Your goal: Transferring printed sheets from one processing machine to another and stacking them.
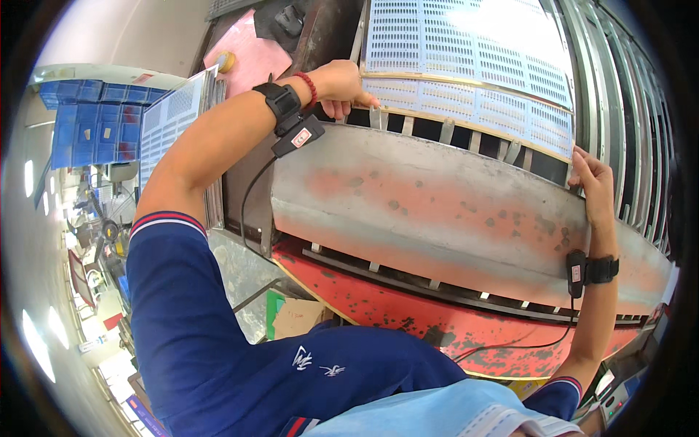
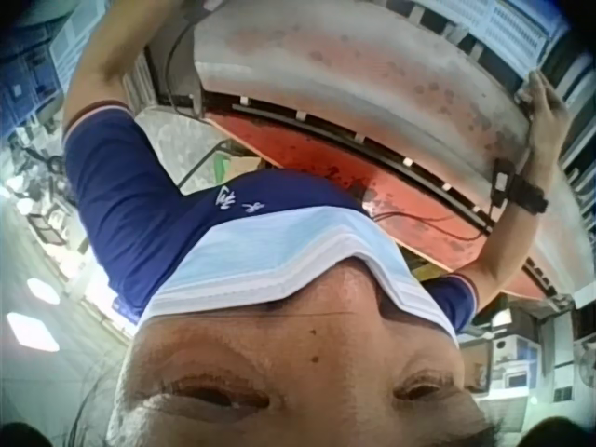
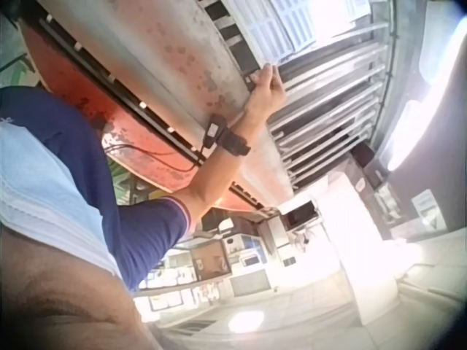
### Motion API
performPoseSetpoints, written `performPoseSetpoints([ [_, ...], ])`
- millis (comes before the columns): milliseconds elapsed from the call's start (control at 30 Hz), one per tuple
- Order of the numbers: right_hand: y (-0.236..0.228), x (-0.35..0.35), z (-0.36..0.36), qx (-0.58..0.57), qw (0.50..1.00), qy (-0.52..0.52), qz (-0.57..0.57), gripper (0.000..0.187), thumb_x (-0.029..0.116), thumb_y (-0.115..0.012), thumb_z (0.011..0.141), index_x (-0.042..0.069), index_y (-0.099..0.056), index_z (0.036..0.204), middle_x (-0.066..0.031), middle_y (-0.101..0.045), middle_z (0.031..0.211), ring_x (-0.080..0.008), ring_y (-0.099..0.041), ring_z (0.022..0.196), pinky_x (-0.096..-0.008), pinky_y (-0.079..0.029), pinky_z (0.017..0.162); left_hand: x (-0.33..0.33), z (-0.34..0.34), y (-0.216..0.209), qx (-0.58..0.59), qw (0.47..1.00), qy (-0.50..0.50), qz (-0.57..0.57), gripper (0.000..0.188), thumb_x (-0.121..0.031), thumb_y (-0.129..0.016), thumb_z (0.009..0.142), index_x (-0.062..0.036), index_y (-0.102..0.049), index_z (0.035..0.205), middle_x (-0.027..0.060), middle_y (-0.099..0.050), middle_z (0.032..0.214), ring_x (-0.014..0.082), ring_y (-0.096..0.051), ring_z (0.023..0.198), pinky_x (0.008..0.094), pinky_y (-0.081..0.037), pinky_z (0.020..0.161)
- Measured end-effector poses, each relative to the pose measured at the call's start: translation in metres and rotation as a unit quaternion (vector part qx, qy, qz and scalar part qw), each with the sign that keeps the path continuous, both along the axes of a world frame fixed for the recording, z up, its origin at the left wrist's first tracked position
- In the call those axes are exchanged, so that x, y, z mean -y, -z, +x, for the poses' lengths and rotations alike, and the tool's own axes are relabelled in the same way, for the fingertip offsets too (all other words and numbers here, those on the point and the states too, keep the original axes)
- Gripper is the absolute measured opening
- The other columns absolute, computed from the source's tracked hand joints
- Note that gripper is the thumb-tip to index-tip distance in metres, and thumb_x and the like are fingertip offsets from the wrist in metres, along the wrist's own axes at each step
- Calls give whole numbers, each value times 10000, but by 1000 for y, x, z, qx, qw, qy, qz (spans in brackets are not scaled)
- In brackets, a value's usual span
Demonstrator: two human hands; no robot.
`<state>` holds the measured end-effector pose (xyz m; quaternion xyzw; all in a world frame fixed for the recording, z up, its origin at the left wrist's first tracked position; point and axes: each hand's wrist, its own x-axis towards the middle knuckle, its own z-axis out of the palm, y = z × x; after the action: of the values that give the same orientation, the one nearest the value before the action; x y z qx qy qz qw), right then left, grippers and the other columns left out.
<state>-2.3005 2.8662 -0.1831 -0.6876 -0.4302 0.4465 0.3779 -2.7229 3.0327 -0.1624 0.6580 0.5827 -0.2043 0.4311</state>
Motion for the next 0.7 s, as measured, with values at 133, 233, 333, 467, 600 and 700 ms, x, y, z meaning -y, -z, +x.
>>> performPoseSetpoints([
  [133,-2,-1,-2,-2,1000,-16,-7,304,224,-579,841,-1,-572,636,-152,-596,1038,-26,-458,531,-178,-387,510,2,1,-2,-5,999,27,40,478,-377,-708,716,87,-595,733,140,-580,553,193,-588,435,270,-493,390],
  [233,-3,-3,-4,17,999,-29,-13,314,223,-580,842,-4,-569,626,-163,-585,1064,-24,-464,543,-181,-389,504,-1,5,-1,-67,989,74,106,443,-276,-749,672,53,-585,919,130,-576,604,228,-593,492,319,-513,462],
  [333,-6,-3,-8,27,999,-27,-5,298,221,-582,842,-55,-614,735,-148,-591,1050,-35,-469,567,-190,-399,505,-5,16,1,-70,909,287,293,570,-203,-744,659,-35,-507,1150,156,-608,704,282,-615,662,342,-516,626],
  [467,-11,-3,-12,43,999,-27,-20,311,228,-590,837,-78,-622,792,-119,-604,1028,-56,-472,589,-201,-416,522,-14,43,-2,68,878,436,186,1000,-248,-753,626,-172,-123,1400,215,-598,888,304,-608,778,363,-493,713],
  [600,-13,-3,-12,61,997,-38,-12,332,240,-600,822,-90,-622,804,-107,-615,964,-63,-476,580,-209,-429,512,-18,74,-15,-20,944,321,71,1063,-362,-748,643,-137,-44,1407,270,-576,880,264,-626,663,335,-525,539],
  [700,-12,-3,-12,59,997,-45,-11,354,252,-605,813,-100,-627,847,-103,-617,924,-66,-479,570,-209,-433,493,-9,91,-18,-61,948,288,116,1083,-409,-730,662,-46,-18,1392,272,-580,808,249,-606,537,316,-498,420],
])
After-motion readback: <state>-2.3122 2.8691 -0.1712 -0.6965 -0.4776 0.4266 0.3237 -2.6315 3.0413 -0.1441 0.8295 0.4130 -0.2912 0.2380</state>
